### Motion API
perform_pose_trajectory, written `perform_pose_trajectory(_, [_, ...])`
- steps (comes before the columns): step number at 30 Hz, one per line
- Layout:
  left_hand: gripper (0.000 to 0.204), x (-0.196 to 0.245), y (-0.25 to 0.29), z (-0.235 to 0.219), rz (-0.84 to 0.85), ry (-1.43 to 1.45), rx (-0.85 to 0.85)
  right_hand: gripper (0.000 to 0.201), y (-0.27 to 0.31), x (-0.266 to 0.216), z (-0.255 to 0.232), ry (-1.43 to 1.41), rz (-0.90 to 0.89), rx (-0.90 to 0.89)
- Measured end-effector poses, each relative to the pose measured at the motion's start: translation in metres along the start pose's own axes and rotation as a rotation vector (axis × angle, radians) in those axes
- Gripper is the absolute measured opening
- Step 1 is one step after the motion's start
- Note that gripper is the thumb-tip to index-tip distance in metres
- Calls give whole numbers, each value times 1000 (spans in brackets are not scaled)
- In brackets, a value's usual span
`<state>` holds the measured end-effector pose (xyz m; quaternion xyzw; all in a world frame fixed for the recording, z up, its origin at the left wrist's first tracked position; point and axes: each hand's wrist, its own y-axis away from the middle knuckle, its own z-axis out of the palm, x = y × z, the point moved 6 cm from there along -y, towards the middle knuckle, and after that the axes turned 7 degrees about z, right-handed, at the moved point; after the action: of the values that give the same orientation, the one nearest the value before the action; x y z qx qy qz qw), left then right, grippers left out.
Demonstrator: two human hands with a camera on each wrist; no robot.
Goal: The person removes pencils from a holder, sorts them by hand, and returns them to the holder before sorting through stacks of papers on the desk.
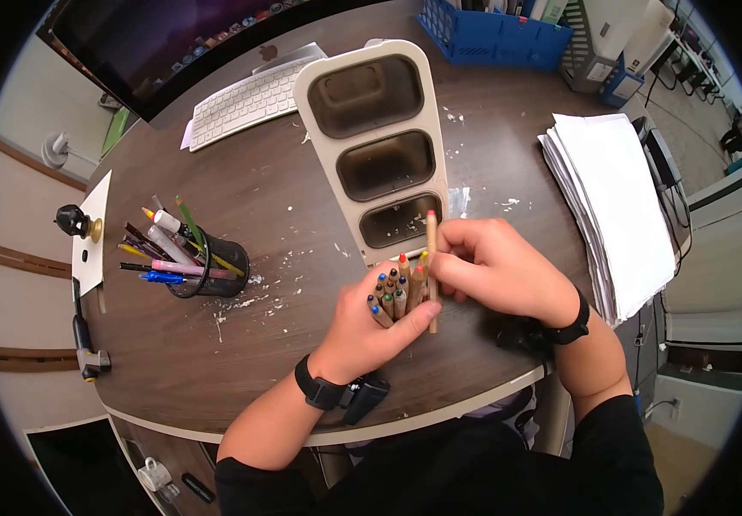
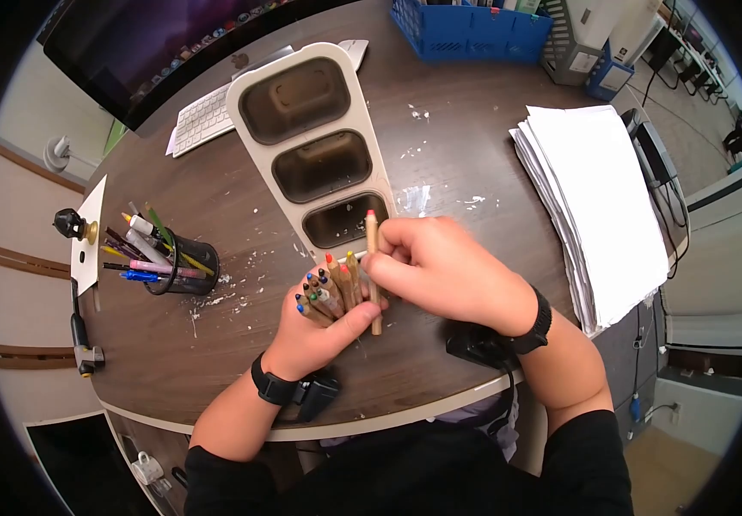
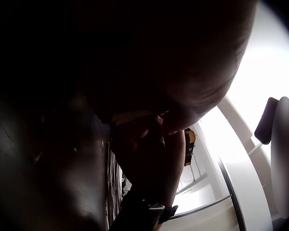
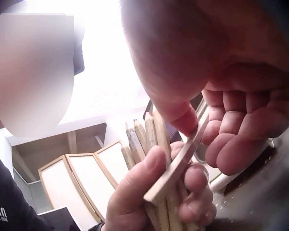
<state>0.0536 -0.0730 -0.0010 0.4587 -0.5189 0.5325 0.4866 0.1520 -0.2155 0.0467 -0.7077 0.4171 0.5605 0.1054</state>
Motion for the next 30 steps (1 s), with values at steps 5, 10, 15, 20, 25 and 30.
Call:
perform_pose_trajectory(5, [30,4,0,10,-88,392,-49,33,-4,4,9,-135,103,-55])
perform_pose_trajectory(10, [27,-3,-3,-3,-34,404,42,51,-6,6,4,-45,57,77])
perform_pose_trajectory(15, [26,4,-4,1,2,303,-19,44,-6,0,0,122,-40,180])
perform_pose_trajectory(20, [21,6,2,-4,30,271,137,24,-1,-7,-7,327,-340,397])
perform_pose_trajectory(25, [14,7,2,-27,153,246,489,50,-2,-6,18,544,-416,195])
perform_pose_trajectory(30, [16,4,-2,-33,74,359,628,55,-8,-2,16,452,-415,194])
